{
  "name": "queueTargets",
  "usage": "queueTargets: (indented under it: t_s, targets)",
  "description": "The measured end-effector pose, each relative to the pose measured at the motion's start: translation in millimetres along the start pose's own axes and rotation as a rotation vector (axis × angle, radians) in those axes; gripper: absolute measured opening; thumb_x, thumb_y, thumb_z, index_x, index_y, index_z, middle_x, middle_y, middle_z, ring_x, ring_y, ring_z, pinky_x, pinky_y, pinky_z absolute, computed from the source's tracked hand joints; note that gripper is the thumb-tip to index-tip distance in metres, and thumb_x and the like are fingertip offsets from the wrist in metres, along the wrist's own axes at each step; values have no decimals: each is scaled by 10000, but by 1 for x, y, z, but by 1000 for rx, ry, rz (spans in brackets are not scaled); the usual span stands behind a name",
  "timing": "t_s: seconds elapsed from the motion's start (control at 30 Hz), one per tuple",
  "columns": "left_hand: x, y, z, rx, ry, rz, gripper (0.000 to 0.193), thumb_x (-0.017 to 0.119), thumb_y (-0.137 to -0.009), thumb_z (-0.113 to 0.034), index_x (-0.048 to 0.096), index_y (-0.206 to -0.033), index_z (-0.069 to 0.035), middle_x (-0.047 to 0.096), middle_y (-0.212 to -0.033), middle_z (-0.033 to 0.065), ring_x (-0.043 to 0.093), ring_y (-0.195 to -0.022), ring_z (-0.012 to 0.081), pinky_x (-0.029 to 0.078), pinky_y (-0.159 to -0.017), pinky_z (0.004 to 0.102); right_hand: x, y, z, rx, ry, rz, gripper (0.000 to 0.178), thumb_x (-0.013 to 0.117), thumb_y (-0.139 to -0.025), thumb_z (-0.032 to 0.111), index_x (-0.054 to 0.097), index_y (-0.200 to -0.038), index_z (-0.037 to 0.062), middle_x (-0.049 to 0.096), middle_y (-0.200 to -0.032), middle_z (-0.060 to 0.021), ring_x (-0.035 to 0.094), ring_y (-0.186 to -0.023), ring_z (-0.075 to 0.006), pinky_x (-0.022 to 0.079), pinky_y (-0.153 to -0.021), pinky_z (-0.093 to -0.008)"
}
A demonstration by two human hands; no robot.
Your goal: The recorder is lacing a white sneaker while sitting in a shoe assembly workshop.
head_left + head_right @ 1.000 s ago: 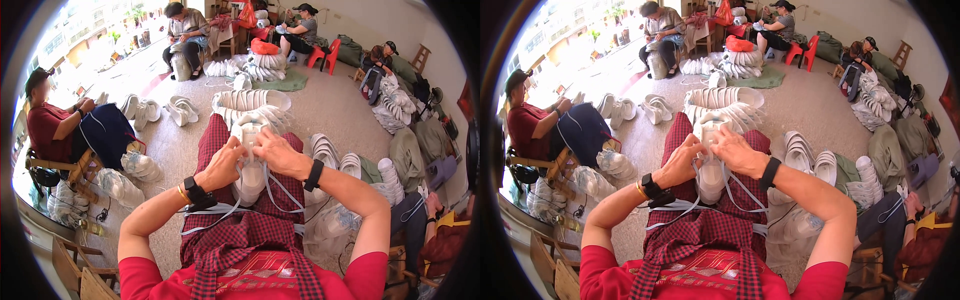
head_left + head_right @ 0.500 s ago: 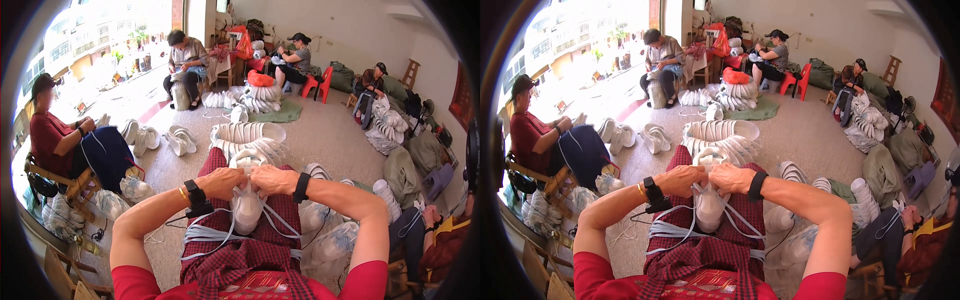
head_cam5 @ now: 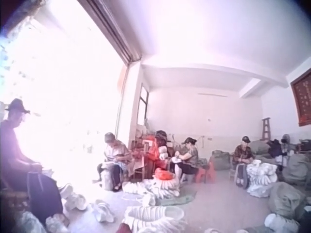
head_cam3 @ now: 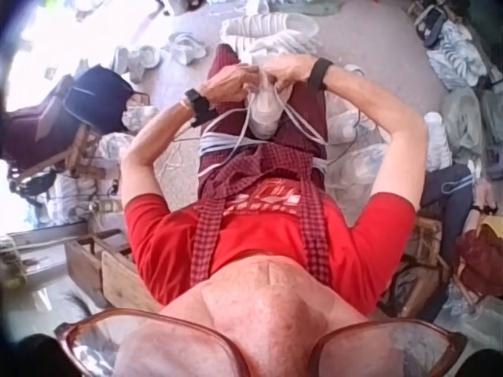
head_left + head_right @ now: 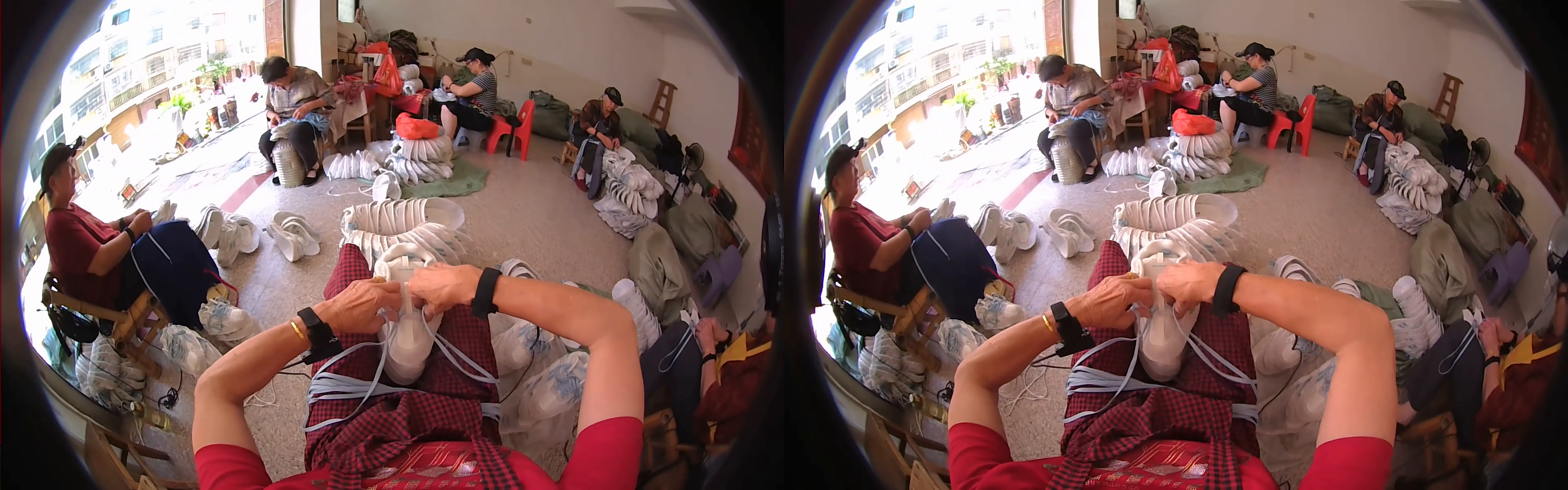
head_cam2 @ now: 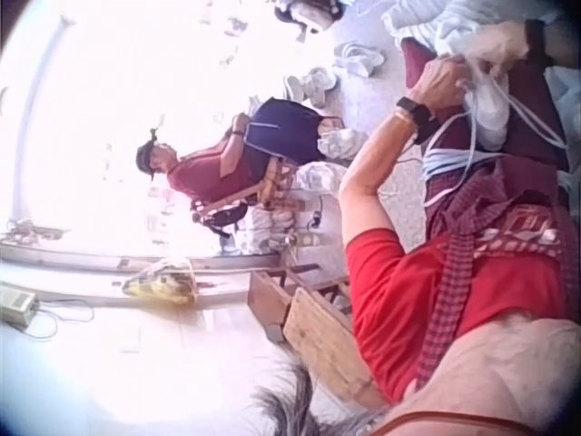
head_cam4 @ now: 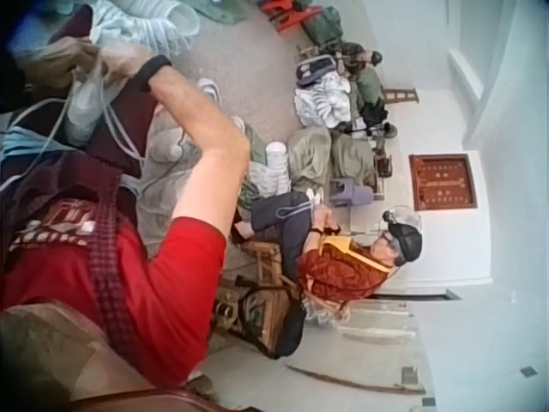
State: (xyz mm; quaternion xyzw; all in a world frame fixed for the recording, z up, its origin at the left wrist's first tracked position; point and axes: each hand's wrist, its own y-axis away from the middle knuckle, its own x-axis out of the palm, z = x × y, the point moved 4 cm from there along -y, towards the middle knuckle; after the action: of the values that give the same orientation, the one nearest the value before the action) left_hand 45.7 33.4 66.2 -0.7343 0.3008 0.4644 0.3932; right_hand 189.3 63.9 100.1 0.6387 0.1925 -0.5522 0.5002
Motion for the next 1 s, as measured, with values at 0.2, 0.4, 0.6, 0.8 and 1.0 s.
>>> queueTargets:
  t_s: [0.2,0.4,0.6,0.8,1.0]
  targets:
    - [5,2,-3,-26,1,-51,155,619,-702,-35,618,-857,-39,563,-927,124,570,-864,363,466,-760,439,29,3,-12,-157,171,-426,239,716,-638,185,658,-762,-10,652,-865,-154,644,-883,-348,498,-749,-450]
    - [1,-3,8,-47,272,203,280,580,-745,-132,679,-979,-14,582,-997,179,612,-967,364,487,-824,439,27,12,-9,-292,84,-427,213,633,-642,115,697,-828,32,644,-867,-137,626,-859,-355,497,-774,-471]
    - [26,-16,24,-411,-4,89,258,537,-798,-212,601,-760,34,603,-876,216,625,-834,390,485,-736,476,27,-17,-24,-196,1,-99,227,541,-702,185,664,-751,1,637,-732,-217,635,-700,-378,504,-652,-454]
    - [35,-10,18,-527,8,-114,160,584,-692,-133,618,-664,21,625,-829,175,626,-766,401,492,-675,482,32,-3,-29,-73,-193,-524,215,601,-711,222,653,-677,16,635,-712,-172,625,-699,-356,491,-665,-443]
    - [31,-16,11,-529,74,-173,147,569,-721,-125,633,-688,3,628,-755,178,635,-757,387,490,-650,477,27,9,-29,-129,-239,-702,210,585,-864,173,648,-835,-24,643,-836,-178,623,-828,-337,495,-706,-442]
